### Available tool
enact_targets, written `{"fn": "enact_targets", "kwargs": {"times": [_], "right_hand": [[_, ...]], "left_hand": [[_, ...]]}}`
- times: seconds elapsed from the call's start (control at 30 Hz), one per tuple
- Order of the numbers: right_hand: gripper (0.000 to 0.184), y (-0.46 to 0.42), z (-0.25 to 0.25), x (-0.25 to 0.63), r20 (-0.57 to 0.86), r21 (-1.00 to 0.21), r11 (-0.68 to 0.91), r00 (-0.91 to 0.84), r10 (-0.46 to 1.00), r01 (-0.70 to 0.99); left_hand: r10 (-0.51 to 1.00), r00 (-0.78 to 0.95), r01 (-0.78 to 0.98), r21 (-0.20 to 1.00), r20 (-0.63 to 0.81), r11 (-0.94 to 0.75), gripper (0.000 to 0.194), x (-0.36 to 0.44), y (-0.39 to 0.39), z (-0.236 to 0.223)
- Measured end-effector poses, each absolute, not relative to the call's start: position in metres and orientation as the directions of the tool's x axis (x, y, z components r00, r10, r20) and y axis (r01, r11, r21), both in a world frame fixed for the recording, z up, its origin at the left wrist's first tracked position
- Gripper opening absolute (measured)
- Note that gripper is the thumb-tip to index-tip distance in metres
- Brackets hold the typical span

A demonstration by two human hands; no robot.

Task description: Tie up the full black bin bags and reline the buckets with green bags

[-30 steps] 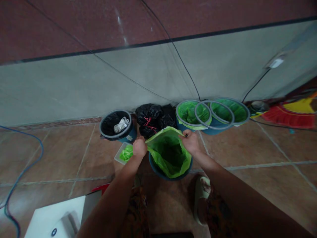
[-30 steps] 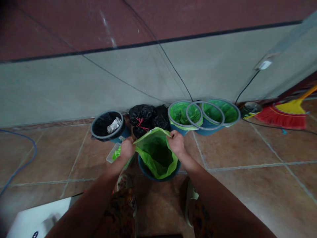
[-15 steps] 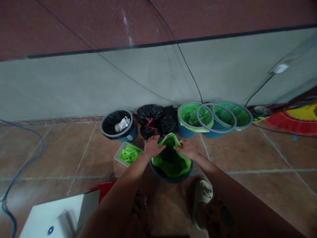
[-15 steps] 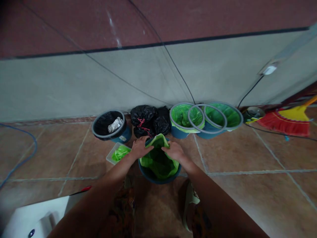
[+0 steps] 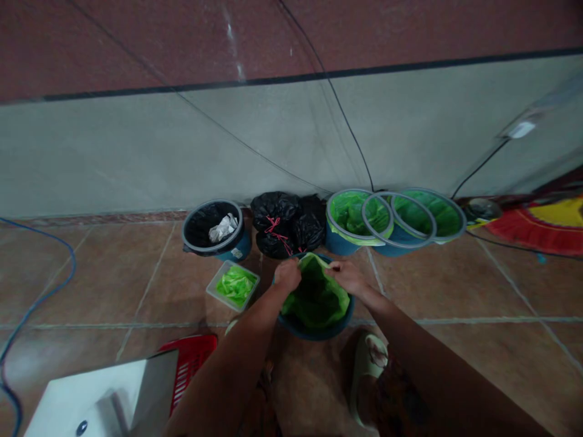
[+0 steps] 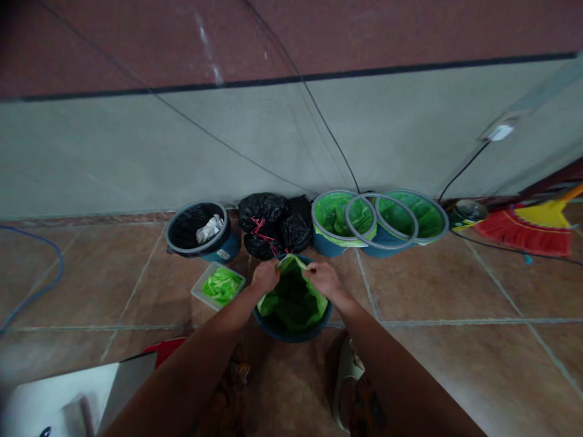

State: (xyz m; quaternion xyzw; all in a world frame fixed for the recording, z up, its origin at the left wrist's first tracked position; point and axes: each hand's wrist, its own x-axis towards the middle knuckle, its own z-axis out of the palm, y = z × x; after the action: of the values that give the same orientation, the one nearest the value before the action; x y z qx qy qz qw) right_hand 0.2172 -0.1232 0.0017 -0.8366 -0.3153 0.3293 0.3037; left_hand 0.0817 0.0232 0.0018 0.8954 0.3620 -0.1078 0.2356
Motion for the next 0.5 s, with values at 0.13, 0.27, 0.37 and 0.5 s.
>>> {"fn": "enact_targets", "kwargs": {"times": [0.13,0.27,0.37,0.5], "right_hand": [[0.018,-0.127,-0.001,0.223,-0.43,-0.775,-0.613,0.581,0.691,0.156],[0.036,-0.128,-0.009,0.225,-0.462,-0.855,-0.515,0.526,0.714,-0.051],[0.043,-0.125,-0.019,0.23,-0.46,-0.863,-0.499,0.54,0.705,-0.083],[0.036,-0.115,-0.029,0.244,-0.392,-0.789,-0.602,0.656,0.645,0.121]], "left_hand": [[0.627,0.691,0.714,0.475,-0.359,-0.514,0.019,0.074,0.044,0.0],[0.652,0.653,0.698,0.641,-0.385,-0.321,0.024,0.064,0.059,-0.004],[0.666,0.624,0.702,0.668,-0.409,-0.247,0.026,0.062,0.063,-0.009],[0.664,0.632,0.715,0.631,-0.399,-0.302,0.025,0.069,0.07,-0.014]]}}
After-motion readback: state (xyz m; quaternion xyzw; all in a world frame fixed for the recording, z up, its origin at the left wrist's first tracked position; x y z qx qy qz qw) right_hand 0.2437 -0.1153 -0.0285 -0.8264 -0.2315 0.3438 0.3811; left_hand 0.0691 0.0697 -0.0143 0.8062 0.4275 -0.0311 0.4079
